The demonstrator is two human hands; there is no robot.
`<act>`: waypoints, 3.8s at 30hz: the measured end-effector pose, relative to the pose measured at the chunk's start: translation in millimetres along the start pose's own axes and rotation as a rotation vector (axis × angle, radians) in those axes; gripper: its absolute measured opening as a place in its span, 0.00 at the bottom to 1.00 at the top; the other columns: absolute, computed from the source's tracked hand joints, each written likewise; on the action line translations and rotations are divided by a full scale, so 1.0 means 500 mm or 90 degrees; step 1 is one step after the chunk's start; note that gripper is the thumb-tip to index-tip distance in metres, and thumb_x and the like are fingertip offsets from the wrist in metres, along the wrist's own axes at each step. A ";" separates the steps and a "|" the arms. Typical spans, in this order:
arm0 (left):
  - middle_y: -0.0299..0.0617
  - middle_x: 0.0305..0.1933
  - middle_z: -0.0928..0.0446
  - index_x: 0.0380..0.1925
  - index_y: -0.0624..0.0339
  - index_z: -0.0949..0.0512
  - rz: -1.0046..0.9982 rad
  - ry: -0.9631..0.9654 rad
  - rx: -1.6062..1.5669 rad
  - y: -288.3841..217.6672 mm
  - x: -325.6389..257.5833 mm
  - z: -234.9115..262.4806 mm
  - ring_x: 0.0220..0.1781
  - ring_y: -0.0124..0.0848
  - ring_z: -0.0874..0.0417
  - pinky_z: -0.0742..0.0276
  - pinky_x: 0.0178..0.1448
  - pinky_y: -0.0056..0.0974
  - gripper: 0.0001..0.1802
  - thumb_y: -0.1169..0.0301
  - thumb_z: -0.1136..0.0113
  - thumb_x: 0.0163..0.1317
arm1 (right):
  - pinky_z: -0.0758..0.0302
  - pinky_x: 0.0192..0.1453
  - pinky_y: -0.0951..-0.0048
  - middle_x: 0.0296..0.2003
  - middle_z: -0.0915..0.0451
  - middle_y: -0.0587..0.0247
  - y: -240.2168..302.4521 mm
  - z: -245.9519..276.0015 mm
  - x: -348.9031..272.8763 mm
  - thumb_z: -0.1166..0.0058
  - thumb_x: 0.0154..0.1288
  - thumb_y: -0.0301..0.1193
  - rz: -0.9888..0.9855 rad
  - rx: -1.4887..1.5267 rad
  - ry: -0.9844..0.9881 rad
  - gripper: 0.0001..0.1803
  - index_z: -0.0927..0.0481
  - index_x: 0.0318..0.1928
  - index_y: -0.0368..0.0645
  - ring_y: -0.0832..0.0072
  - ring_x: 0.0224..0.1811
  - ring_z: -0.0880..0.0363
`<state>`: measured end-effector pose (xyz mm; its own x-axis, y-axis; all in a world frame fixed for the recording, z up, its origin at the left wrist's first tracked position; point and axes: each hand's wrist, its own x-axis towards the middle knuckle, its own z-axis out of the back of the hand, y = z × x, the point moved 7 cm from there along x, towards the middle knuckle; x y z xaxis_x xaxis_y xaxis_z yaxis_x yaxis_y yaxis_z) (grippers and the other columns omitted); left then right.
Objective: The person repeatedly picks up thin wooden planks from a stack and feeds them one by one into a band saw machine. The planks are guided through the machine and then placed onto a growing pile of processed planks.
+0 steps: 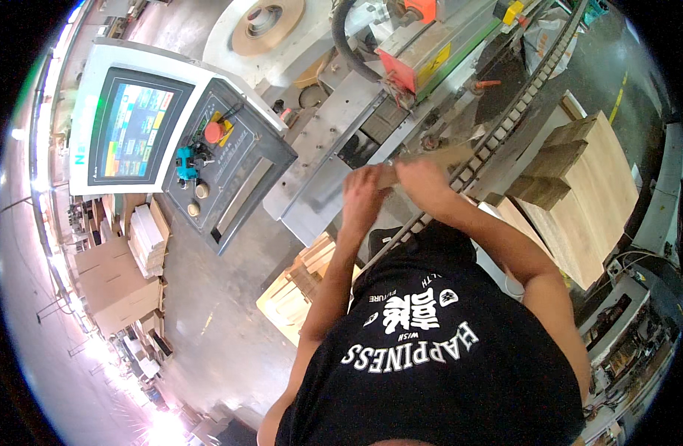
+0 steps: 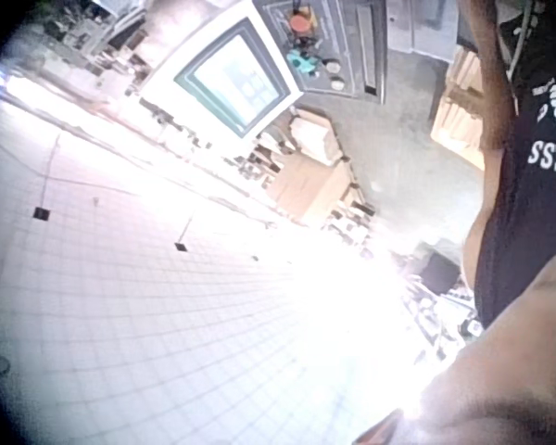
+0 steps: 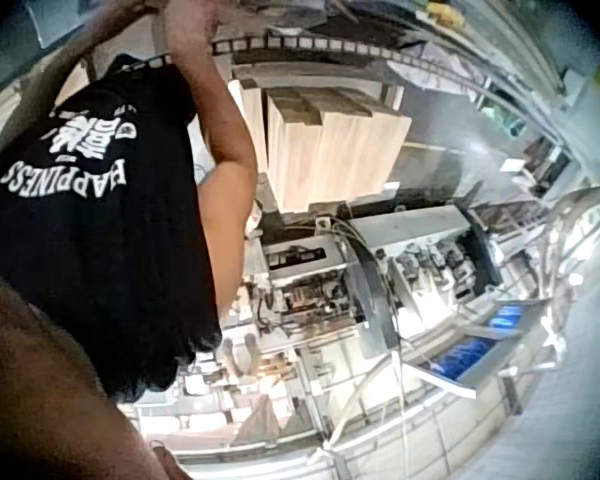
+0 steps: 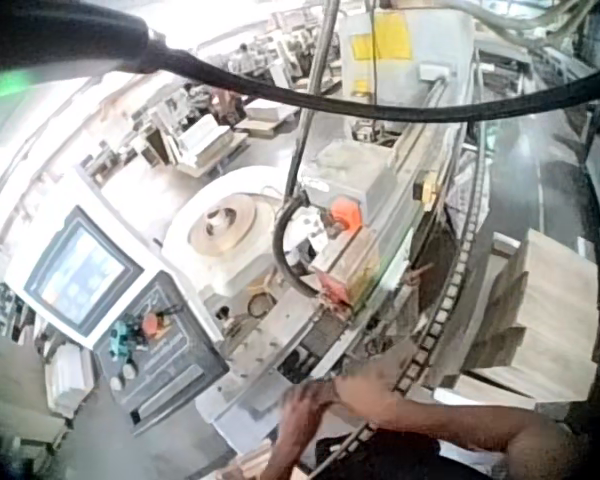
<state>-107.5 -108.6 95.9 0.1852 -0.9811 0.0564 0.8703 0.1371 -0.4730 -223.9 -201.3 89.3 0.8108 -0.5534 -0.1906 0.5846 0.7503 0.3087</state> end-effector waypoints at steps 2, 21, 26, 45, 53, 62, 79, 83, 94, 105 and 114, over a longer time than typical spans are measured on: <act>0.51 0.67 0.22 0.68 0.56 0.23 0.117 -0.061 0.008 0.091 -0.038 0.022 0.69 0.54 0.25 0.31 0.74 0.55 0.34 0.65 0.24 0.61 | 0.12 0.42 0.51 0.37 0.10 0.47 0.051 0.021 0.044 0.46 0.76 0.31 0.041 0.033 0.004 0.14 0.20 0.57 0.40 0.51 0.40 0.08; 0.49 0.80 0.37 0.72 0.48 0.26 0.288 -0.305 0.144 0.358 -0.137 0.040 0.83 0.53 0.40 0.49 0.82 0.62 0.42 0.56 0.21 0.59 | 0.52 0.88 0.50 0.87 0.77 0.36 0.157 -0.219 0.227 0.24 0.62 0.56 -0.073 1.064 0.084 0.48 0.28 0.77 0.55 0.52 0.91 0.72; 0.50 0.82 0.38 0.78 0.50 0.34 0.304 -0.296 0.160 0.370 -0.135 0.038 0.83 0.54 0.40 0.50 0.83 0.63 0.50 0.56 0.20 0.57 | 0.56 0.89 0.47 0.86 0.79 0.35 0.170 -0.203 0.201 0.27 0.67 0.53 -0.027 1.102 -0.012 0.42 0.28 0.77 0.57 0.52 0.91 0.80; 0.50 0.87 0.45 0.81 0.55 0.39 0.231 -0.258 0.192 0.237 0.106 -0.066 0.89 0.51 0.49 0.60 0.86 0.63 0.46 0.60 0.30 0.66 | 0.47 0.86 0.48 0.88 0.65 0.44 -0.038 -0.152 0.229 0.27 0.68 0.45 0.001 1.017 -0.250 0.31 0.22 0.64 0.44 0.50 0.90 0.56; 0.54 0.85 0.44 0.79 0.60 0.38 0.136 -0.219 0.152 0.134 0.258 -0.077 0.87 0.54 0.47 0.57 0.86 0.64 0.43 0.55 0.32 0.70 | 0.28 0.74 0.46 0.66 0.24 0.46 -0.100 -0.016 -0.066 0.34 0.63 0.31 -0.021 0.420 -0.273 0.21 0.19 0.56 0.42 0.46 0.70 0.25; 0.49 0.78 0.34 0.70 0.52 0.25 0.129 -0.270 0.151 0.138 0.198 -0.094 0.79 0.52 0.37 0.52 0.81 0.67 0.34 0.44 0.36 0.72 | 0.17 0.38 0.56 0.34 0.13 0.61 -0.296 -0.069 -0.453 0.33 0.69 0.40 -0.363 0.071 -0.106 0.33 0.26 0.70 0.43 0.59 0.35 0.13; 0.52 0.68 0.23 0.63 0.59 0.20 -0.073 -0.047 -0.141 -0.047 0.008 -0.096 0.73 0.52 0.25 0.34 0.78 0.59 0.30 0.55 0.29 0.66 | 0.16 0.38 0.41 0.36 0.11 0.42 -0.344 -0.145 -0.407 0.50 0.82 0.42 -0.259 -0.287 0.098 0.23 0.23 0.66 0.41 0.45 0.37 0.10; 0.52 0.73 0.27 0.71 0.59 0.27 -0.177 0.004 -0.253 -0.174 -0.024 -0.120 0.72 0.52 0.24 0.28 0.76 0.54 0.38 0.53 0.28 0.66 | 0.15 0.38 0.42 0.36 0.11 0.40 -0.300 -0.075 -0.350 0.49 0.81 0.43 -0.168 -0.283 0.138 0.24 0.24 0.67 0.40 0.46 0.37 0.10; 0.51 0.38 0.12 0.46 0.69 0.19 0.283 -0.125 -0.658 0.041 -0.062 -0.102 0.40 0.41 0.09 0.15 0.47 0.47 0.28 0.50 0.52 0.84 | 0.18 0.46 0.41 0.42 0.12 0.41 0.055 0.062 -0.031 0.40 0.74 0.42 0.014 -0.130 0.130 0.25 0.25 0.64 0.42 0.39 0.41 0.12; 0.45 0.38 0.12 0.47 0.63 0.18 0.637 -0.588 -0.889 0.321 -0.293 -0.135 0.36 0.38 0.10 0.14 0.43 0.44 0.28 0.53 0.63 0.87 | 0.16 0.55 0.56 0.53 0.15 0.49 0.144 -0.025 0.025 0.31 0.69 0.46 0.047 0.369 0.129 0.35 0.23 0.69 0.41 0.56 0.52 0.12; 0.43 0.35 0.16 0.50 0.66 0.19 0.696 -0.546 -0.871 0.374 -0.258 -0.135 0.34 0.38 0.13 0.15 0.41 0.43 0.21 0.56 0.46 0.82 | 0.44 0.88 0.58 0.83 0.45 0.53 0.087 -0.216 0.148 0.37 0.79 0.48 -0.110 1.180 0.190 0.40 0.37 0.80 0.43 0.59 0.87 0.46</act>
<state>0.7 34.1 -59.2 0.8179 -0.1868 -0.5442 -0.5617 -0.0539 -0.8256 -135.3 -170.5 -12.0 0.8507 -0.3445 -0.3970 0.0489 -0.7001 0.7124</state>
